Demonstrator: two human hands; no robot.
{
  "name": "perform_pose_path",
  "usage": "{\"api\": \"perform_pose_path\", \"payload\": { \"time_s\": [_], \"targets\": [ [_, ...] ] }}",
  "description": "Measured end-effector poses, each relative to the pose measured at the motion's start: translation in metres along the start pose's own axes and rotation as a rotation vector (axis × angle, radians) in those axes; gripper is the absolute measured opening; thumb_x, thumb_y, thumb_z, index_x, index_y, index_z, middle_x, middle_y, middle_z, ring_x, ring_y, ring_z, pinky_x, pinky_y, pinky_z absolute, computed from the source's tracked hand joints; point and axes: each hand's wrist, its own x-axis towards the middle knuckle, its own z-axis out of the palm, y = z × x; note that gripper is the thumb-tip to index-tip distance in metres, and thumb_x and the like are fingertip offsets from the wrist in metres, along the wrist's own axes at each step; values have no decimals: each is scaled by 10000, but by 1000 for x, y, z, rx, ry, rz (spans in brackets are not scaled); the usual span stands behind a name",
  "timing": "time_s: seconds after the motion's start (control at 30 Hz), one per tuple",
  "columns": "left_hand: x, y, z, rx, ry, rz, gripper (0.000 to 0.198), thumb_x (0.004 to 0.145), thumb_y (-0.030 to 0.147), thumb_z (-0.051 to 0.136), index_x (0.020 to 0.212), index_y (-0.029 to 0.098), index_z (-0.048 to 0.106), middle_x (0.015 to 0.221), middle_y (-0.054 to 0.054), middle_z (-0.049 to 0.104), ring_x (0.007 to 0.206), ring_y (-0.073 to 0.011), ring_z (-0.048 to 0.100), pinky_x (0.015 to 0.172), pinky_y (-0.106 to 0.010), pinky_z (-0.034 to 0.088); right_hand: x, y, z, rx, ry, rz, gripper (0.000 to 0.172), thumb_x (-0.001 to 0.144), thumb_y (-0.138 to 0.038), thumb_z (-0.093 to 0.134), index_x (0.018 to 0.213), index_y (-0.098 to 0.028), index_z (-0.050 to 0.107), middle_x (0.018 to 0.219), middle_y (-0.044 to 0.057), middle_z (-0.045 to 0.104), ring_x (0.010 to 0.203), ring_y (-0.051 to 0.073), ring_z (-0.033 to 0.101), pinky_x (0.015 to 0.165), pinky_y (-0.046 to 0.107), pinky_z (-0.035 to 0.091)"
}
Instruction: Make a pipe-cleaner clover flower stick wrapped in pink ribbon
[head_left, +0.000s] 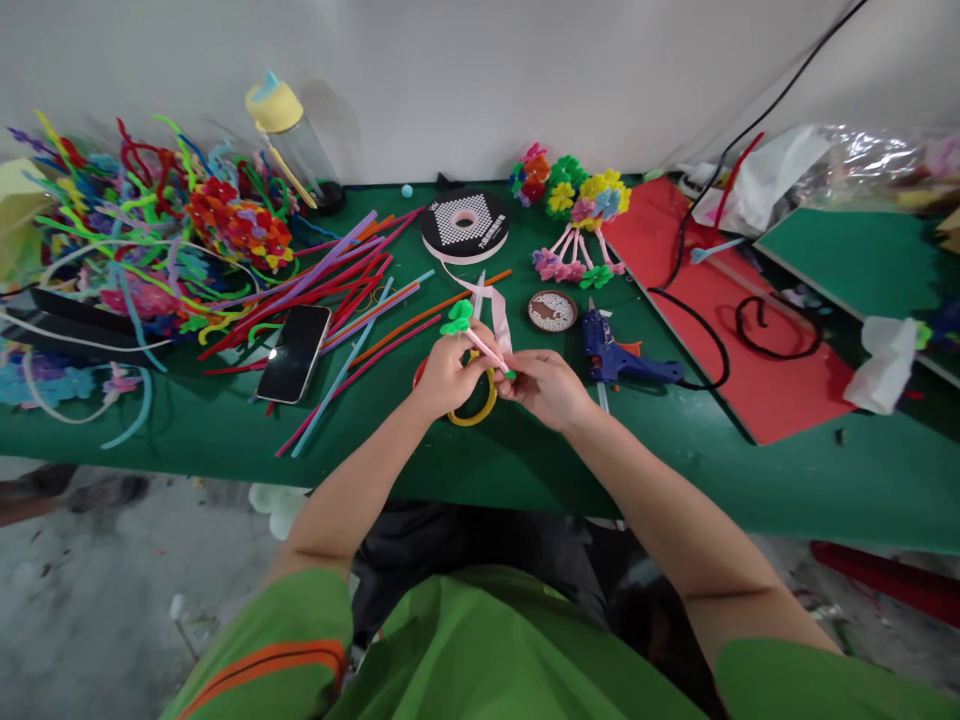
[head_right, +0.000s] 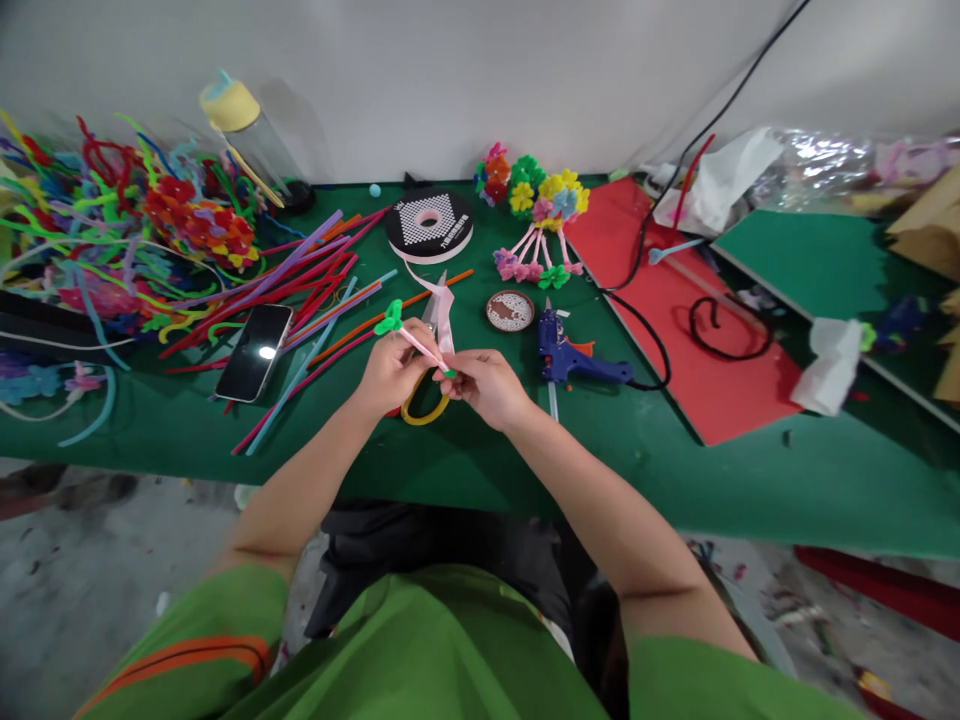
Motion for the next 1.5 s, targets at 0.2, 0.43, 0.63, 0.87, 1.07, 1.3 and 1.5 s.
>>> {"api": "perform_pose_path", "payload": {
  "time_s": [0.2, 0.43, 0.63, 0.87, 1.07, 1.3, 1.5],
  "targets": [
    [-1, 0, 0, -14, -40, 43, 146, 802, 221, 556, 668, 184, 603, 748, -11, 527, 706, -115, 522, 707, -297, 453, -1, -4, -3, 181, -173, 246, 129, 660, -180, 618, 570, -89, 605, 491, 2, 511, 452, 59, 466, 455, 196, 344],
    [-2, -3, 2, 16, 23, -46, 153, 766, 315, 606, 691, 184, 589, 726, -14, 550, 707, -130, 541, 690, -294, 453, -1, -1, 0, 168, -209, 103, 180, 688, -256, 656, 598, -123, 574, 517, -34, 436, 478, 44, 392, 481, 202, 311],
    [-2, -7, 6, 21, 76, -184, 227, 692, 348, 677, 741, 162, 555, 738, -10, 562, 673, -109, 522, 640, -258, 436, -2, 7, 1, -413, 180, -407, 308, 765, -414, 571, 582, -168, 534, 547, -26, 439, 514, 75, 372, 517, 249, 286],
    [-2, -5, 7, 21, 49, -179, 191, 732, 330, 636, 718, 153, 566, 695, -5, 576, 655, -101, 533, 603, -232, 427, -8, 8, 2, -985, 338, -702, 331, 843, -341, 450, 553, -182, 457, 520, -25, 383, 506, 90, 352, 509, 258, 261],
    [-2, -2, 6, 84, 17, -198, 179, 727, 308, 642, 709, 140, 585, 707, -25, 608, 651, -111, 553, 611, -240, 443, -6, 7, -1, -986, 309, -638, 328, 834, -317, 448, 538, -176, 464, 504, -28, 377, 486, 84, 341, 494, 252, 244],
    [-3, -2, 4, -18, 2, -209, 155, 746, 287, 621, 717, 138, 590, 716, -22, 612, 674, -113, 567, 632, -236, 447, -7, 2, -1, -767, 252, -514, 364, 806, -407, 491, 536, -167, 532, 515, -12, 475, 516, 95, 442, 513, 241, 313],
    [-3, -3, 5, -55, 25, -161, 156, 775, 294, 584, 714, 151, 571, 722, -12, 576, 667, -109, 556, 634, -248, 450, -1, 3, 0, -301, 113, -257, 295, 709, -398, 610, 540, -158, 582, 487, -8, 525, 468, 84, 463, 483, 233, 339]
  ]
}}
